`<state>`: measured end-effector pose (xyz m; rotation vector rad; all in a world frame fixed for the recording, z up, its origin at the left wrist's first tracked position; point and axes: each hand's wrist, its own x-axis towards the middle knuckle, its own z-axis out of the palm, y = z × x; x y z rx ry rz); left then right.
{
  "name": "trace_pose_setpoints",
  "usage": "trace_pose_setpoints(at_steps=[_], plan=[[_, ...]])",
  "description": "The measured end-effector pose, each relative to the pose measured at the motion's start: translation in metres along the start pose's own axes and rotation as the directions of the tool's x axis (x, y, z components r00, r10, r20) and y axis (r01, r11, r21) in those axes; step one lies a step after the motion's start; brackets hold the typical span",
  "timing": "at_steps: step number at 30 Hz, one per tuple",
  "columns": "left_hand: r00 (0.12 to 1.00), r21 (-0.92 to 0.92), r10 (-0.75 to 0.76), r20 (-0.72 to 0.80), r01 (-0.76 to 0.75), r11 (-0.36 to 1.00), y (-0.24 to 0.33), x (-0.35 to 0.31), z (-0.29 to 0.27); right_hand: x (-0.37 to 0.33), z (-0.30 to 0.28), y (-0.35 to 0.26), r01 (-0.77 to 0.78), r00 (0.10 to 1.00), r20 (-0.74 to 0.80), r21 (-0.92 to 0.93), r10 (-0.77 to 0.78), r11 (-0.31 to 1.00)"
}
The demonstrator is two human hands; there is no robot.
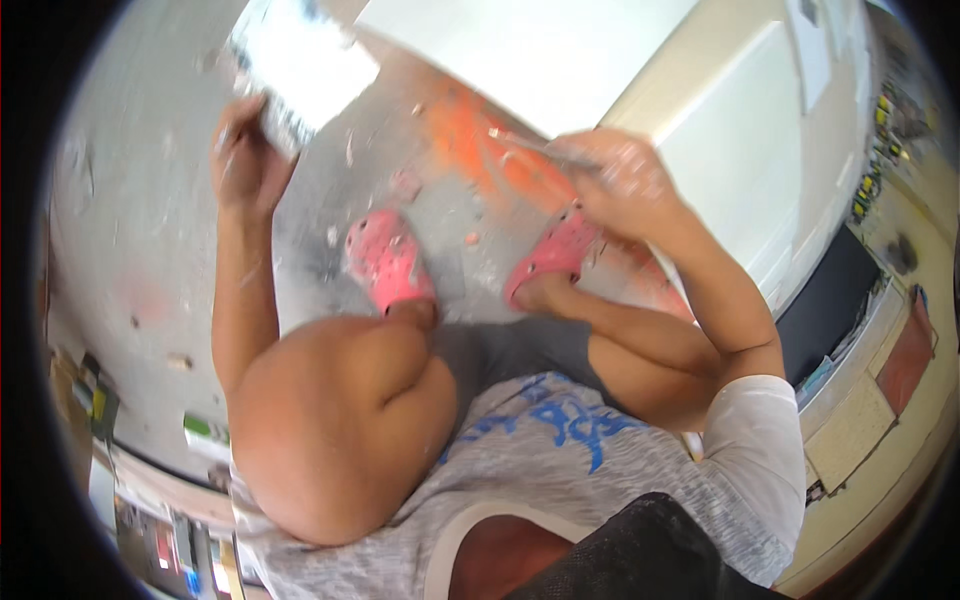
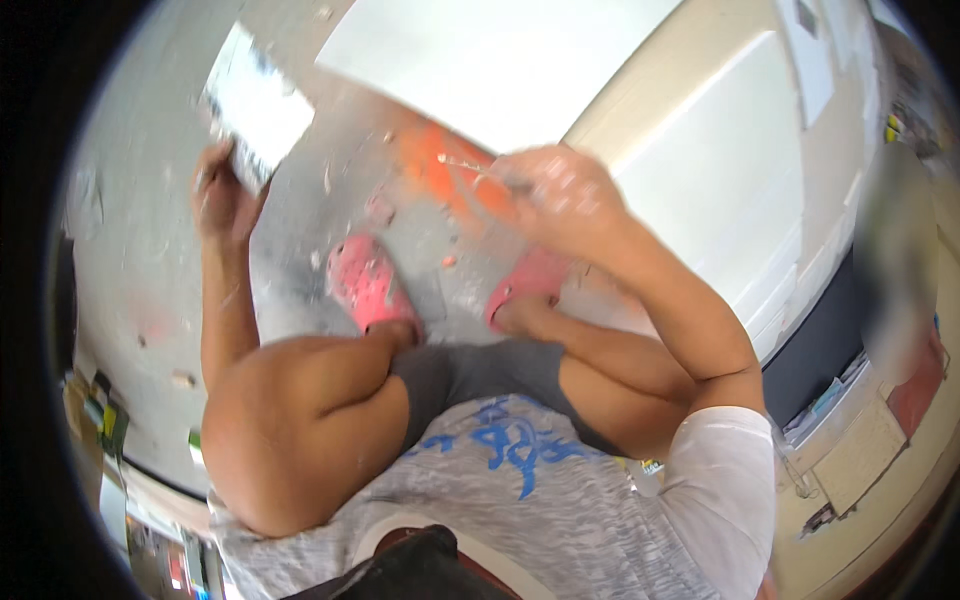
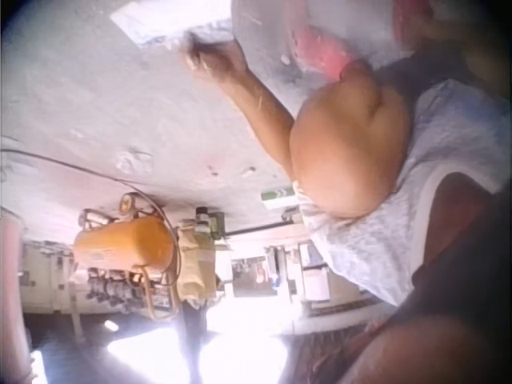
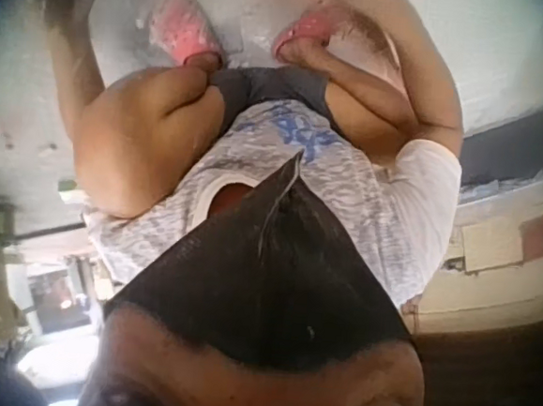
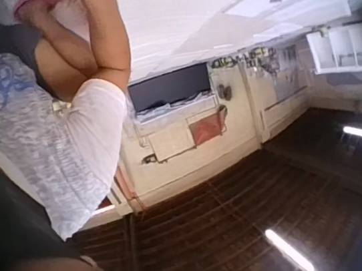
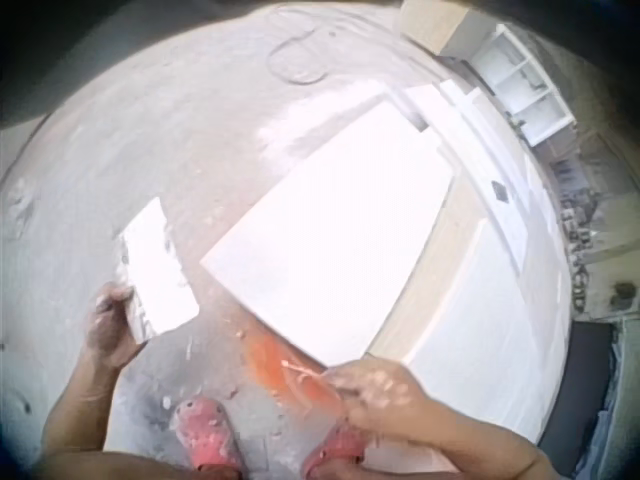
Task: Applying and smoothing putty on wooden panels using spatulas.
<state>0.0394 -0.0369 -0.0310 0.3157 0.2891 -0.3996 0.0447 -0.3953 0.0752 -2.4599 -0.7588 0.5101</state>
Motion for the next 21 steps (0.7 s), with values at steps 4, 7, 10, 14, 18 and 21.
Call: trace_pose_setpoints(at_steps=[4,7,10,14,18,21], plan=[[0.958,0.193,0.130,-0.256,-0.081,0.978,-0.021,0.013,0.028,0.038,-0.098,0.110,-0.352,0.817,-0.182,0.593,0.547,0.724],[0.981,0.161,0.064,-0.184,-0.034,0.986,-0.025,0.031,0.038,0.066,-0.182,0.213,-0.077,0.757,-0.306,0.835,0.578,0.544],[0.984,0.187,0.041,-0.173,-0.008,0.982,-0.034,0.032,0.053,0.090,-0.225,0.258,-0.064,0.831,-0.147,0.932,0.536,0.356],[0.976,0.231,0.051,-0.214,0.000,0.973,-0.034,0.032,0.059,0.129,-0.239,0.279,-0.069,0.858,-0.124,0.934,0.498,0.351],[0.970,0.223,0.061,-0.235,-0.007,0.975,-0.043,0.039,0.069,0.145,-0.257,0.347,-0.163,0.813,-0.123,0.890,0.569,0.425],[0.945,0.215,0.096,-0.313,-0.028,0.976,-0.044,0.036,0.076,0.151,-0.253,0.365,-0.200,0.818,-0.100,0.874,0.567,0.442]])
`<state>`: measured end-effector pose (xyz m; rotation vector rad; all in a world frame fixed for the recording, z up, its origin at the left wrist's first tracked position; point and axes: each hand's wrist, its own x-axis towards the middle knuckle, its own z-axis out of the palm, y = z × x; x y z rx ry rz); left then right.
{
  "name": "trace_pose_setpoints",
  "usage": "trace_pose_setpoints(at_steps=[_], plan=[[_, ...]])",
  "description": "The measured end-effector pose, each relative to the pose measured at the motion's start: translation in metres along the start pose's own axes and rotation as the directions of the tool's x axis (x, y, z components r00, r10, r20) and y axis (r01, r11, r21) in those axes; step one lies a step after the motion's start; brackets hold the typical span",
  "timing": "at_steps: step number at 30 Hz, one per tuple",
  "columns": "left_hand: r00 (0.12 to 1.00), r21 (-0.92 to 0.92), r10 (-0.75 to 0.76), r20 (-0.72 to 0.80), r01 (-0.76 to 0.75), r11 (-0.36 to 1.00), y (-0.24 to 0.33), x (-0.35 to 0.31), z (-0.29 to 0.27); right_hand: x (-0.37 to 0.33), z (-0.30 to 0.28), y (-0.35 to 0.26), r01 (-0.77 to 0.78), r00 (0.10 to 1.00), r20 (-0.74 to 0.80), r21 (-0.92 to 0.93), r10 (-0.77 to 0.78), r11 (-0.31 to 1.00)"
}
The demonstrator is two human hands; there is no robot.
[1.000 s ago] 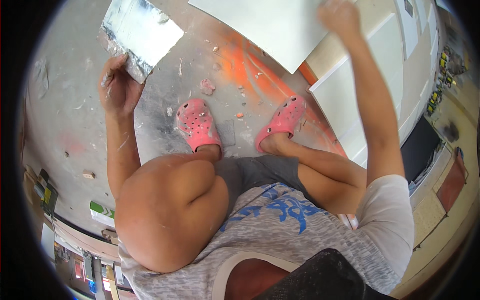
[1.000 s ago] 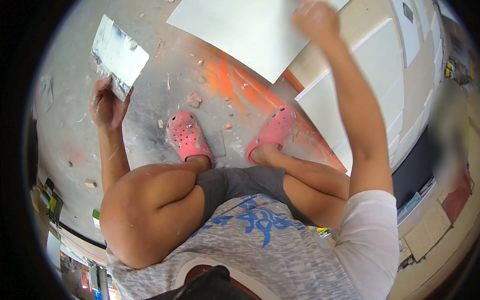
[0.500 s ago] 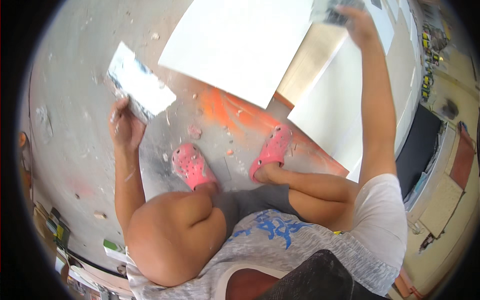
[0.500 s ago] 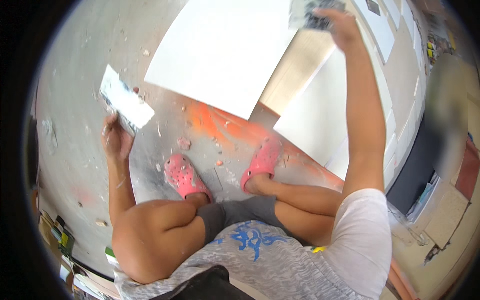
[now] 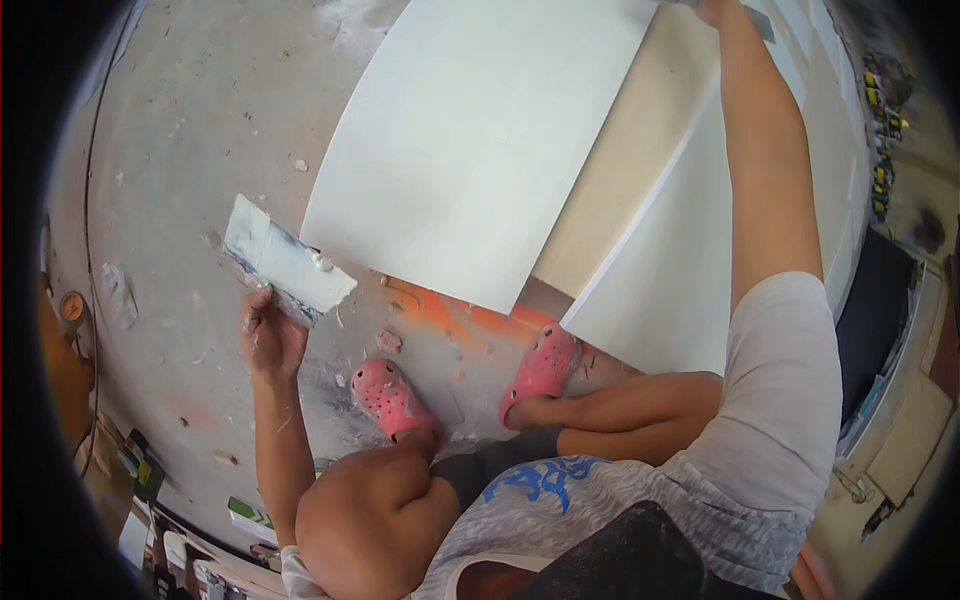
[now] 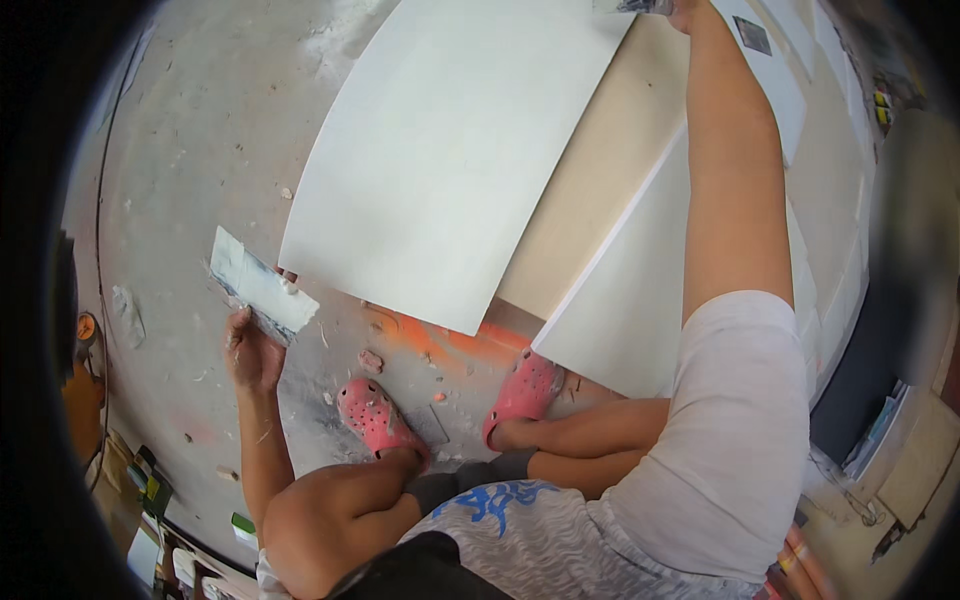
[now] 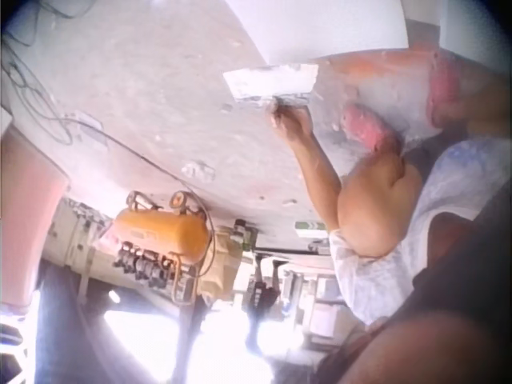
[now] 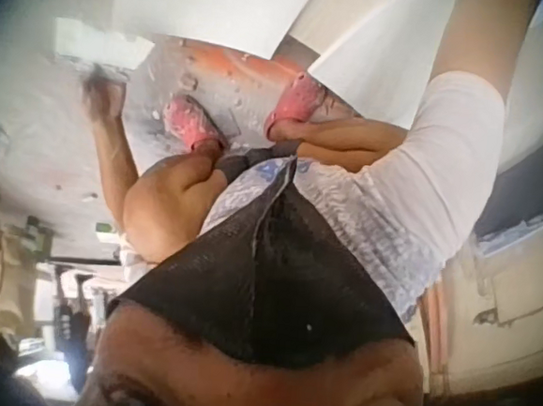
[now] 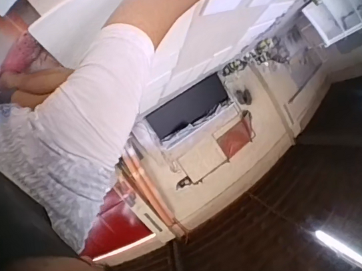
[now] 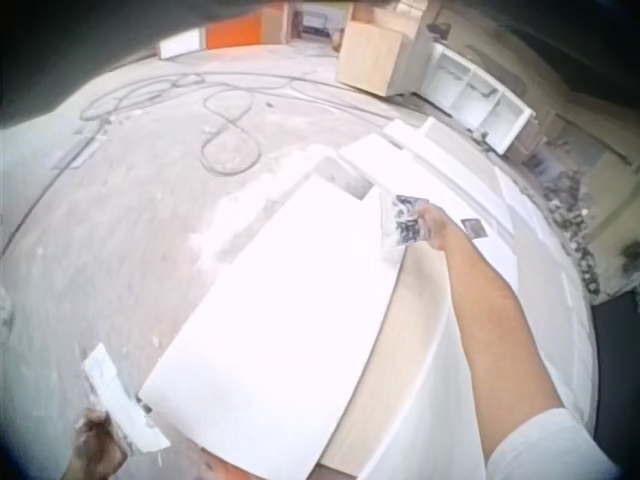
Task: Applying and smoothing putty on wooden panels using spatulas.
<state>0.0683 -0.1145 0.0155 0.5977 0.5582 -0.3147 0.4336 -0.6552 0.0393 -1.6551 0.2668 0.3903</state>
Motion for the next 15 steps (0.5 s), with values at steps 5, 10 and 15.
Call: trace_pose_setpoints(at_steps=[5,10,15], plan=[[0.997,0.026,0.032,-0.066,-0.031,0.999,0.002,-0.005,-0.004,0.010,0.011,-0.009,-0.009,0.998,0.058,-0.077,0.013,0.997],[0.999,0.079,-0.008,-0.035,0.011,0.997,0.001,0.002,-0.005,0.004,-0.001,-0.025,-0.098,0.987,0.083,-0.374,0.139,0.922],[0.997,0.097,-0.010,-0.080,0.018,0.995,-0.004,-0.003,0.004,0.005,-0.016,-0.042,0.009,0.995,0.100,-0.204,0.012,0.979]])
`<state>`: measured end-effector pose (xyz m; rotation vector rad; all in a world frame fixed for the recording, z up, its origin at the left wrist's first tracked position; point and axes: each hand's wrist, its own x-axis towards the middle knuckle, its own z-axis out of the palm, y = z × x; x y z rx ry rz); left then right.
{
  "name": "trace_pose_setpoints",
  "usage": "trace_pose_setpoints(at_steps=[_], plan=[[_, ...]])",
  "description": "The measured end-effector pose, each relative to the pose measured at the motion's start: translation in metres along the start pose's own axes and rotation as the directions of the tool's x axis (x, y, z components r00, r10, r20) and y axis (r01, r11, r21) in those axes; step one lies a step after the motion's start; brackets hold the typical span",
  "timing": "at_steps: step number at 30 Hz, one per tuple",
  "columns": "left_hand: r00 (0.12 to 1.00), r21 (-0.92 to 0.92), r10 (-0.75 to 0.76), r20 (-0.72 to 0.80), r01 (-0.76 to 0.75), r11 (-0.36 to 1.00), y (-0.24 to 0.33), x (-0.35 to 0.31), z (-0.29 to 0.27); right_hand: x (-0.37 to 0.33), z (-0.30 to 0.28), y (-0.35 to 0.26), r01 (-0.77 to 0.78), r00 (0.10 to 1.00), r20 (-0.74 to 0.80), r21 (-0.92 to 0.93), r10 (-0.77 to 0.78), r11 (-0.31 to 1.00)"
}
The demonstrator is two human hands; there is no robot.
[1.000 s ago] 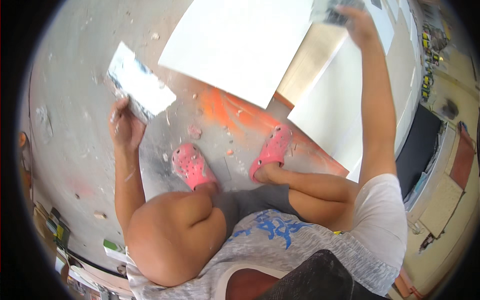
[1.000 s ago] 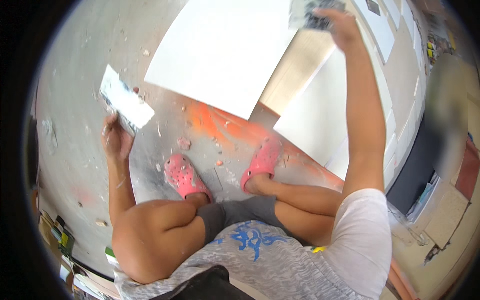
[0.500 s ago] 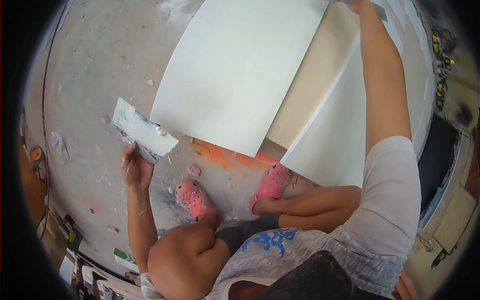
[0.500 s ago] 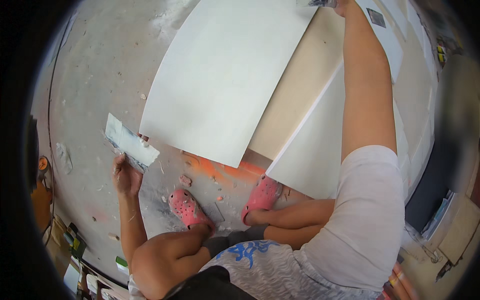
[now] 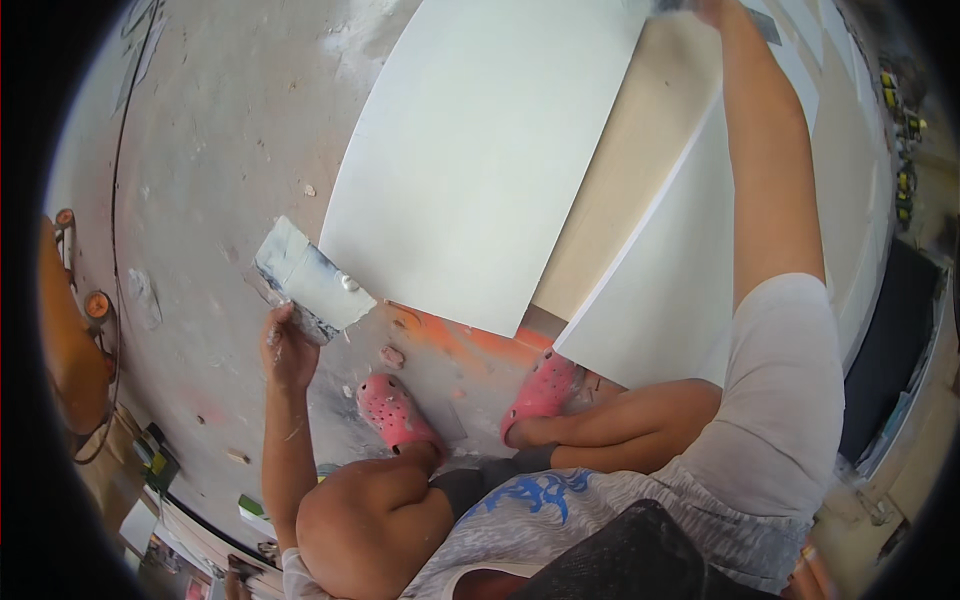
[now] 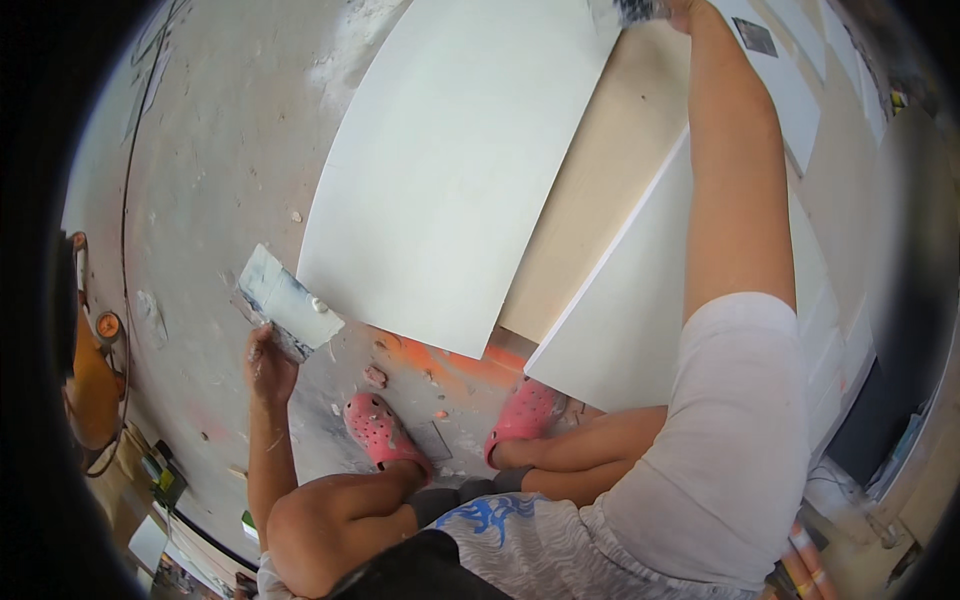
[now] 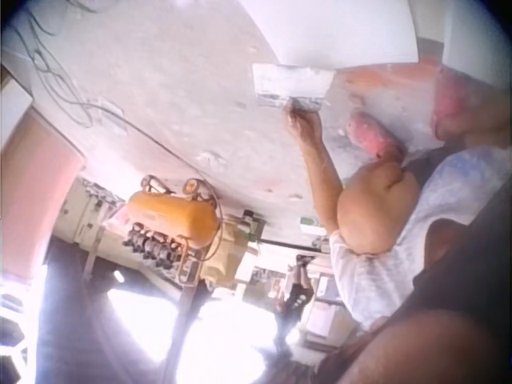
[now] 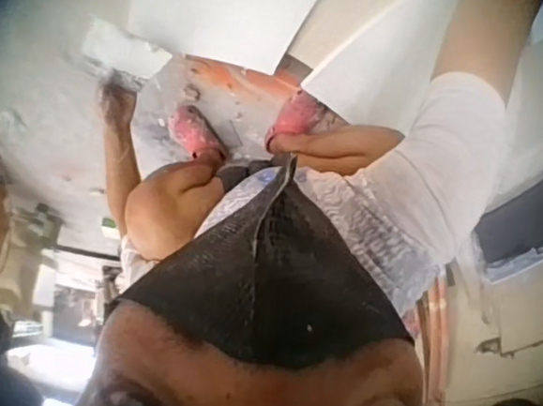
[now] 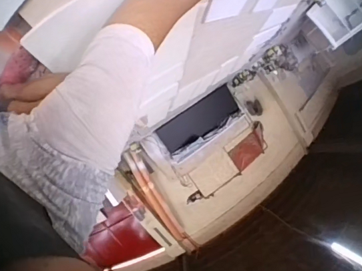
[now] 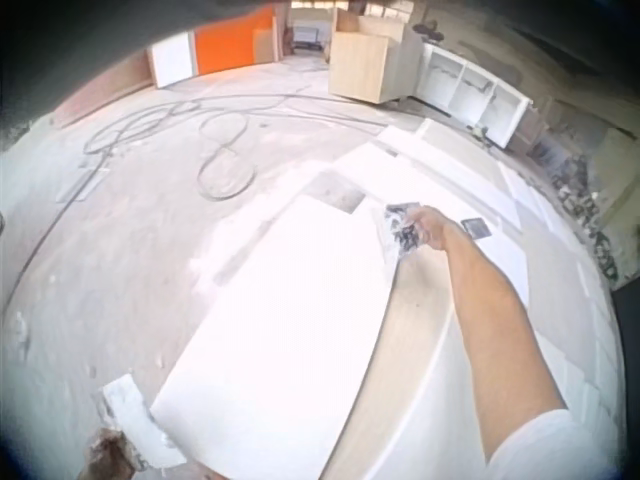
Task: Applying and smoothing putty on wooden panels using spatulas.
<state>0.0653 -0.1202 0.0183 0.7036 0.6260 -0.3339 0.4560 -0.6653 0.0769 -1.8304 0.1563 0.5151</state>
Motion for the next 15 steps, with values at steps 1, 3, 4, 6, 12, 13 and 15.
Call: trace_pose_setpoints(at_steps=[1,3,4,6,12,13,15], plan=[[1.000,0.010,0.003,-0.002,-0.003,1.000,0.001,-0.003,0.001,0.001,0.002,-0.002,0.058,0.997,0.030,0.170,-0.064,0.984],[0.998,0.002,0.050,-0.039,-0.050,0.999,0.001,-0.010,0.000,-0.001,0.013,0.005,0.025,0.998,0.056,0.194,-0.037,0.981],[0.997,0.012,0.058,-0.055,-0.058,0.998,0.006,-0.014,-0.001,-0.001,0.024,0.012,-0.013,0.996,0.086,0.209,-0.005,0.978],[0.999,-0.045,0.027,0.031,-0.025,0.999,-0.002,-0.001,0.008,-0.014,0.004,-0.009,-0.023,0.993,0.121,0.163,0.003,0.986],[1.000,-0.070,-0.001,0.015,0.002,0.998,0.002,-0.004,0.008,0.012,0.017,-0.014,-0.157,0.984,0.034,-0.288,0.174,0.945],[1.000,-0.071,-0.004,0.001,0.004,0.997,0.005,-0.006,0.007,0.015,0.019,-0.012,-0.200,0.974,0.020,-0.387,0.225,0.900],[0.998,-0.005,-0.059,-0.003,0.059,0.998,0.009,-0.003,0.007,0.028,0.007,0.005,-0.127,0.986,0.049,-0.403,0.160,0.906]])
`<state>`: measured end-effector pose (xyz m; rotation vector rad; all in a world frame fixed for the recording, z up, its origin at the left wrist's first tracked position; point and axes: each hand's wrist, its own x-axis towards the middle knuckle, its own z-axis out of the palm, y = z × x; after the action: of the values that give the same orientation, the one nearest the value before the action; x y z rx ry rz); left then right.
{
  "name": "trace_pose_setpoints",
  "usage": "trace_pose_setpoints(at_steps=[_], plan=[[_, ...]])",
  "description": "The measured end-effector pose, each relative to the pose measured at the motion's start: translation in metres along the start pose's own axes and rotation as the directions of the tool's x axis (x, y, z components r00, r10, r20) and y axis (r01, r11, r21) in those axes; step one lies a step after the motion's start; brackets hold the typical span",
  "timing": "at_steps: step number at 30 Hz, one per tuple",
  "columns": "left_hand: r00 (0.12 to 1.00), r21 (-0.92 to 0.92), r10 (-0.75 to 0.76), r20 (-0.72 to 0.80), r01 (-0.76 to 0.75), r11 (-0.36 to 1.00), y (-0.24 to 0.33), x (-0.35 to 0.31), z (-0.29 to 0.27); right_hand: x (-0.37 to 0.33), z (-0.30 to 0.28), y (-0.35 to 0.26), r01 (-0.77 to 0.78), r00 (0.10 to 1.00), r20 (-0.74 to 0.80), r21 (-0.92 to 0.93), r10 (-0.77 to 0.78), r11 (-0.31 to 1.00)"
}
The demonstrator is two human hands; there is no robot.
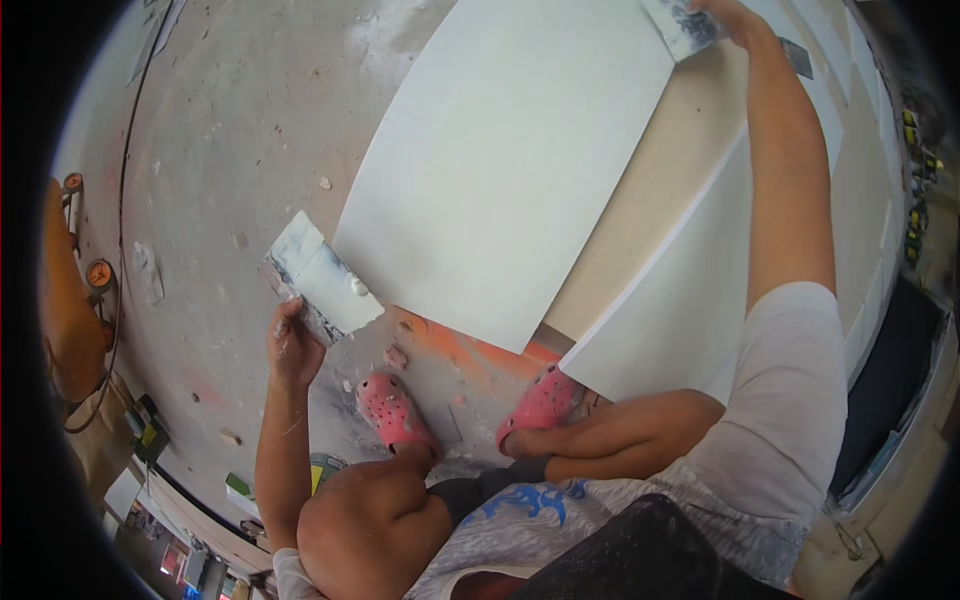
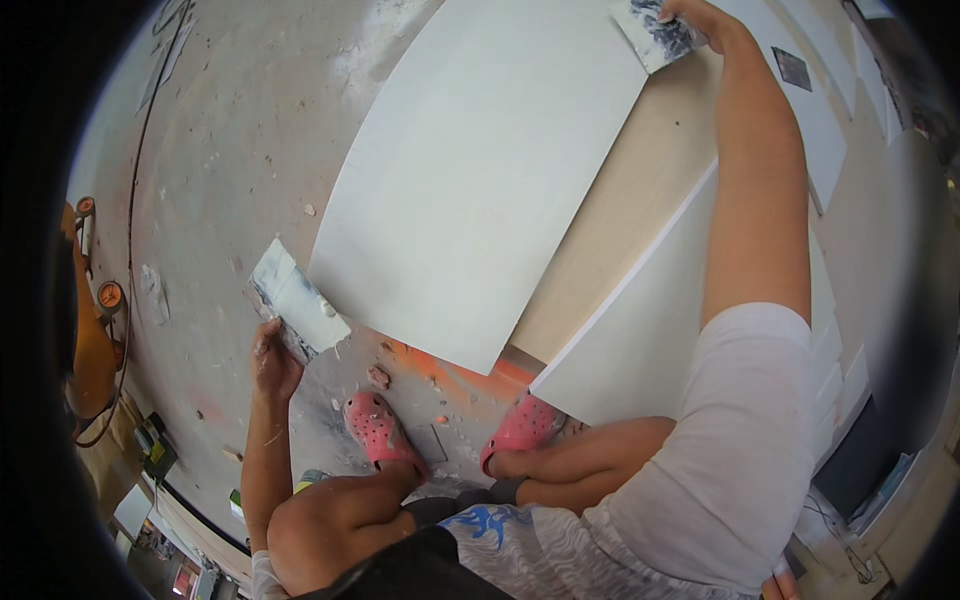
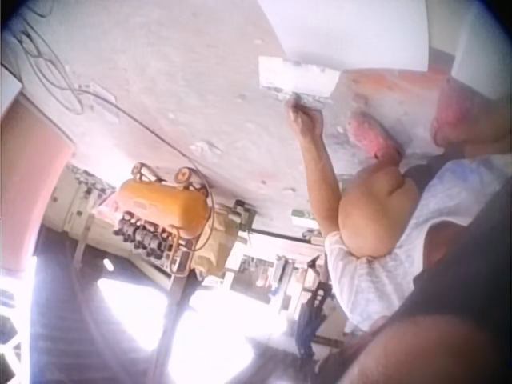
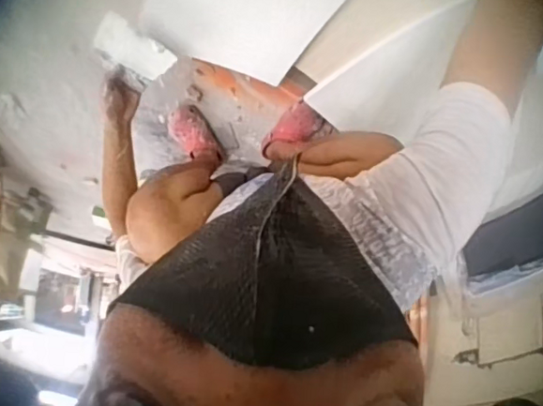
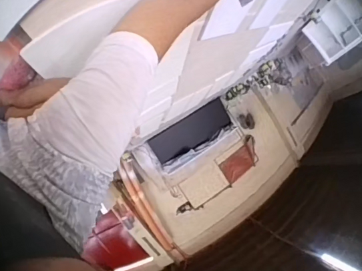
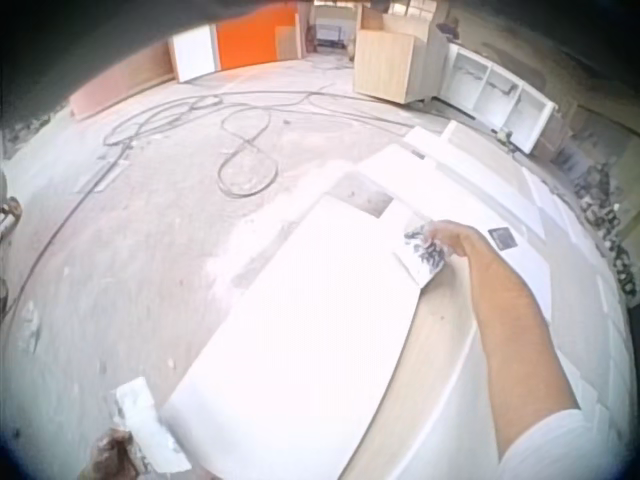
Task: Applying and smoothing putty on wooden panels using spatulas.
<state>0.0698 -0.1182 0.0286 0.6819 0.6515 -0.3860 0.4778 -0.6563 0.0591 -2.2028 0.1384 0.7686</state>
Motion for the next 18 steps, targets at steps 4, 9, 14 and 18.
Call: trace_pose_setpoints(at_steps=[4,9,14,18], plan=[[0.997,0.055,-0.008,-0.076,0.012,0.998,0.000,0.001,-0.001,-0.005,-0.010,0.020,-0.050,0.997,0.059,0.022,0.048,0.999],[0.992,0.071,-0.019,-0.126,0.028,0.997,0.002,-0.002,0.014,-0.059,-0.026,0.005,-0.026,0.991,-0.133,-0.044,0.020,0.999],[0.991,0.072,-0.029,-0.131,0.038,0.997,0.006,-0.008,-0.013,-0.032,-0.004,-0.023,0.164,0.833,-0.178,-0.825,-0.525,0.540],[0.998,0.029,-0.036,-0.057,0.038,0.999,0.002,0.001,-0.021,0.002,0.019,-0.019,0.252,0.794,0.025,-0.923,-0.608,0.291]])
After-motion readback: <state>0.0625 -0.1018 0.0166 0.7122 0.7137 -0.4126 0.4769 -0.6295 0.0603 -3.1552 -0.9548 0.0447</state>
